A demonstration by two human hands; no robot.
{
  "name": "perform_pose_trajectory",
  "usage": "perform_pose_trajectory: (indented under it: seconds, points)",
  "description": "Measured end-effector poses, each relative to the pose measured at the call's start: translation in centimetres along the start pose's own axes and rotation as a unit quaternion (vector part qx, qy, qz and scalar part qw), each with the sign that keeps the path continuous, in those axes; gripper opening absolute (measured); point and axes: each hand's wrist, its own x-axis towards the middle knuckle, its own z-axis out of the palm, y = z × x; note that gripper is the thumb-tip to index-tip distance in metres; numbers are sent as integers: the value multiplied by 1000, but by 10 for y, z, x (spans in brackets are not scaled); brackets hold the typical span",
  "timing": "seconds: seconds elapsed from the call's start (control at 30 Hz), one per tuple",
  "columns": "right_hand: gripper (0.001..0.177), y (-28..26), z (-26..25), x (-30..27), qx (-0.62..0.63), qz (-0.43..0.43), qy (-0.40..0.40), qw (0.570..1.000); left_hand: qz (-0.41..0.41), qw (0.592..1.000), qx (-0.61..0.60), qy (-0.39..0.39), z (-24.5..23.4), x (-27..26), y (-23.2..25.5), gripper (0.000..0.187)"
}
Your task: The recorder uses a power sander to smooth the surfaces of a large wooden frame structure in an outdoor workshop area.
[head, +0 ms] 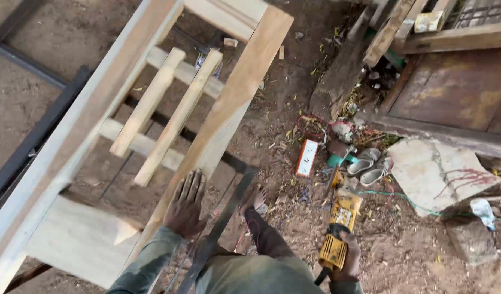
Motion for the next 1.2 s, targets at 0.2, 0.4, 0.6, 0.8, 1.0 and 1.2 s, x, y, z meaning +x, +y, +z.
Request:
perform_pose_trajectory:
  seconds: [0.2,0.4,0.6,0.8,1.0,1.2]
  points:
    - [56,-47,14,41,49,39,-63,996,-7,1000,-2,15,-1,96,0,108]
    - [60,-62,37,69,85,8,-41,995,29,998,10,54,-2,202,0,105]
    - [68,-56,28,97,47,29,81,995,56,995,-8,88,11,326,-6,105]
    - [64,-90,60,121,-27,21,0,999,18,988,-101,115,14,443,-4,104]
    - [68,-103,78,195,42,106,-70,991,-17,988,-96,120,22,504,-11,105]
    - [72,-137,94,253,89,191,-93,973,-62,991,-29,116,11,541,-5,97]
